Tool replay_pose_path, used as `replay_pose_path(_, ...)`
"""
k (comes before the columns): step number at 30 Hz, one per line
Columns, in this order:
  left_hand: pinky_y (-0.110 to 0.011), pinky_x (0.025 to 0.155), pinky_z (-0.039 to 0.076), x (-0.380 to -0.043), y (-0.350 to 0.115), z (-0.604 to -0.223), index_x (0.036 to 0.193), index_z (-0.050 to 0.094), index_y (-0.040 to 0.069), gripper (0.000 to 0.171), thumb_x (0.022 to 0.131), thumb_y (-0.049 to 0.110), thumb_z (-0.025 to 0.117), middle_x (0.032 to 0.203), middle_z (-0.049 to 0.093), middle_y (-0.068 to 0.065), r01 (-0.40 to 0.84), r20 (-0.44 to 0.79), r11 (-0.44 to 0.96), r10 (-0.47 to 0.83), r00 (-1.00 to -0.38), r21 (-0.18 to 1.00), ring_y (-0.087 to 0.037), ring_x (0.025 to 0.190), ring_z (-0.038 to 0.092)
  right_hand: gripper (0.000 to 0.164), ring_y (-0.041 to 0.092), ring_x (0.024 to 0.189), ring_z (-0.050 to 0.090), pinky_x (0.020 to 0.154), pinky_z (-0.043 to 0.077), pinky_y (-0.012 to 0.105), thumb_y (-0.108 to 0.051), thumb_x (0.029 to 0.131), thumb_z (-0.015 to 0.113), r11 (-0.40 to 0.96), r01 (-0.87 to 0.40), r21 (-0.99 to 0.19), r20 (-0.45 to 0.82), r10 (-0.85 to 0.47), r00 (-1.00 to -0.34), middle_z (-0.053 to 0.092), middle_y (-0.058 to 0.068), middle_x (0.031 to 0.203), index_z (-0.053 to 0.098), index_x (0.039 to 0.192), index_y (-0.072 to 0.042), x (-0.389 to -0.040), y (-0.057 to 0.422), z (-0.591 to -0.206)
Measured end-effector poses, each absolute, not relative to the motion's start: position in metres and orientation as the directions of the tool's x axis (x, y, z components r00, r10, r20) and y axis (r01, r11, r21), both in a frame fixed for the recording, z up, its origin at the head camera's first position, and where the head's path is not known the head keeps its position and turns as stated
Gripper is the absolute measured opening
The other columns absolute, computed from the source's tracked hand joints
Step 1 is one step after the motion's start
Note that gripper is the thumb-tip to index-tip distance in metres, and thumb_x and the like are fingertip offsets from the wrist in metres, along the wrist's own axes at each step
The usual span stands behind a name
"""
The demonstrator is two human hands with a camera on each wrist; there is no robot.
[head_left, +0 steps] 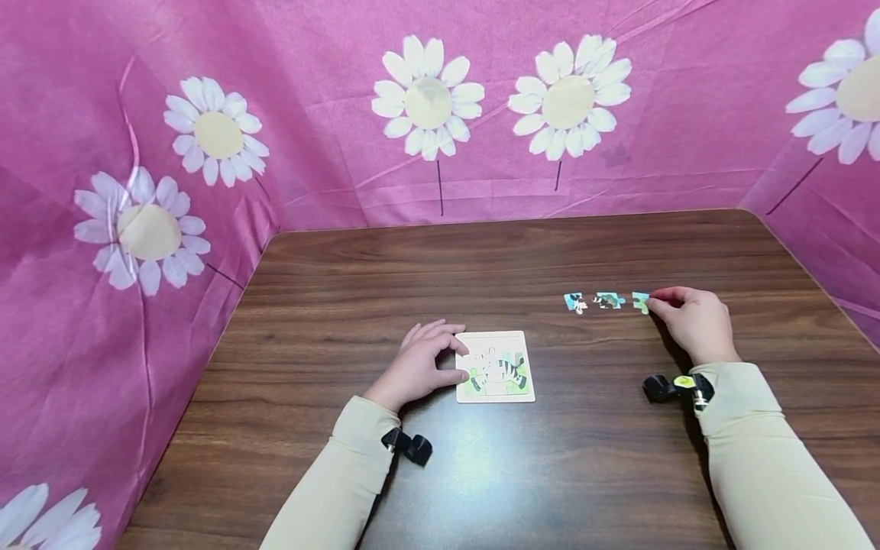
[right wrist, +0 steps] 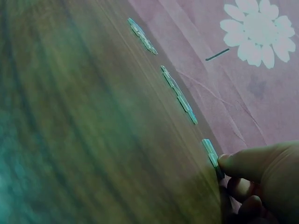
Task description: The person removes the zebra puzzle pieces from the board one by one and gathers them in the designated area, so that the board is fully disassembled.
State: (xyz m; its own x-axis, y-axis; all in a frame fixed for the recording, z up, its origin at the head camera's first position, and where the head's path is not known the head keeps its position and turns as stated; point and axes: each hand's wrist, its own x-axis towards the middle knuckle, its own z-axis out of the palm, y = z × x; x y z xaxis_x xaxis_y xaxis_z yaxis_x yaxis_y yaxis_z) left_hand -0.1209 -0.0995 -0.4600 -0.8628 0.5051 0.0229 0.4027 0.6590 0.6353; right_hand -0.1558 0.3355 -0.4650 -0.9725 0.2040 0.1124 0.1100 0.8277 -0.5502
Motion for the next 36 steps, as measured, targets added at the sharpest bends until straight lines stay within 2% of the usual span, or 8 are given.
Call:
replay_pose_path(3,-0.058,0.12,0.009,-0.121,-0.099,-0.46,0.104,0.069,0.019,0.029,0.081,0.028,0.083,0.147,0.054,0.0,0.405,0.024,0.656,0.508,-0.861,0.637,-0.027,0.146,0.033,0.034,0.039,0.098,0.064,0.078,0.042,0.043,-0.032,0.098,0.062,0.808,0.13,-0.574,0.123,0.242,-0.962,0.073,0.02,0.101,0.073,0.107,-0.001,-0.156,0.336,-0.466)
replay_pose_path(6,-0.058,0.121,0.009,-0.122,-0.1,-0.46,0.104,0.069,0.02,0.028,0.081,0.029,0.083,0.147,0.054,0.0,0.405,0.023,0.655,0.51,-0.86,0.638,-0.028,0.147,0.033,0.034,0.017,0.081,0.063,0.071,0.041,0.029,-0.032,0.096,0.063,0.719,0.176,-0.672,0.133,0.351,-0.927,0.072,-0.004,0.078,0.073,0.107,-0.001,-0.156,0.335,-0.468)
replay_pose_path(10,-0.058,0.12,0.009,-0.121,-0.101,-0.46,0.104,0.069,0.019,0.028,0.081,0.029,0.083,0.147,0.054,-0.001,0.407,0.028,0.652,0.51,-0.86,0.639,-0.029,0.147,0.033,0.031,-0.002,0.063,0.049,0.06,0.036,0.015,-0.028,0.093,0.067,0.524,0.16,-0.836,0.144,0.492,-0.858,0.054,-0.028,0.062,0.073,0.105,0.0,-0.156,0.33,-0.471)
replay_pose_path(16,-0.058,0.121,0.009,-0.121,-0.1,-0.46,0.105,0.069,0.019,0.029,0.081,0.029,0.082,0.147,0.054,-0.001,0.405,0.022,0.652,0.512,-0.859,0.64,-0.028,0.147,0.033,0.013,-0.001,0.056,0.049,0.052,0.037,0.013,-0.017,0.091,0.07,0.34,0.043,-0.94,0.155,0.533,-0.832,0.058,-0.017,0.061,0.075,0.095,-0.006,-0.155,0.317,-0.47)
replay_pose_path(20,-0.058,0.121,0.008,-0.121,-0.099,-0.46,0.104,0.068,0.02,0.028,0.081,0.029,0.082,0.147,0.054,-0.001,0.406,0.024,0.651,0.512,-0.859,0.641,-0.028,0.147,0.033,0.008,0.0,0.056,0.05,0.052,0.038,0.014,-0.017,0.091,0.072,0.32,0.004,-0.947,0.168,0.507,-0.845,0.059,-0.014,0.062,0.075,0.092,-0.01,-0.154,0.308,-0.468)
replay_pose_path(24,-0.058,0.12,0.009,-0.121,-0.099,-0.46,0.103,0.067,0.02,0.028,0.081,0.029,0.082,0.147,0.054,-0.001,0.408,0.025,0.651,0.513,-0.858,0.64,-0.028,0.146,0.033,0.017,0.001,0.056,0.049,0.053,0.037,0.015,-0.017,0.091,0.072,0.362,-0.048,-0.931,0.221,0.453,-0.863,0.059,-0.016,0.062,0.074,0.096,-0.001,-0.151,0.291,-0.468)
replay_pose_path(31,-0.058,0.121,0.008,-0.12,-0.099,-0.458,0.102,0.067,0.02,0.028,0.081,0.028,0.082,0.147,0.054,-0.001,0.4,0.017,0.651,0.511,-0.859,0.645,-0.028,0.147,0.032,0.01,0.0,0.062,0.053,0.06,0.04,0.015,-0.009,0.09,0.072,0.492,-0.269,-0.828,0.388,0.156,-0.908,0.065,-0.007,0.069,0.074,0.094,0.0,-0.136,0.237,-0.47)
replay_pose_path(36,-0.059,0.12,0.009,-0.12,-0.099,-0.458,0.102,0.066,0.02,0.028,0.08,0.028,0.083,0.147,0.054,-0.002,0.411,0.029,0.65,0.514,-0.858,0.639,-0.029,0.146,0.033,0.004,0.003,0.063,0.056,0.058,0.044,0.016,-0.007,0.089,0.073,0.493,-0.363,-0.79,0.379,-0.072,-0.923,0.068,-0.001,0.073,0.074,0.093,-0.007,-0.119,0.198,-0.47)
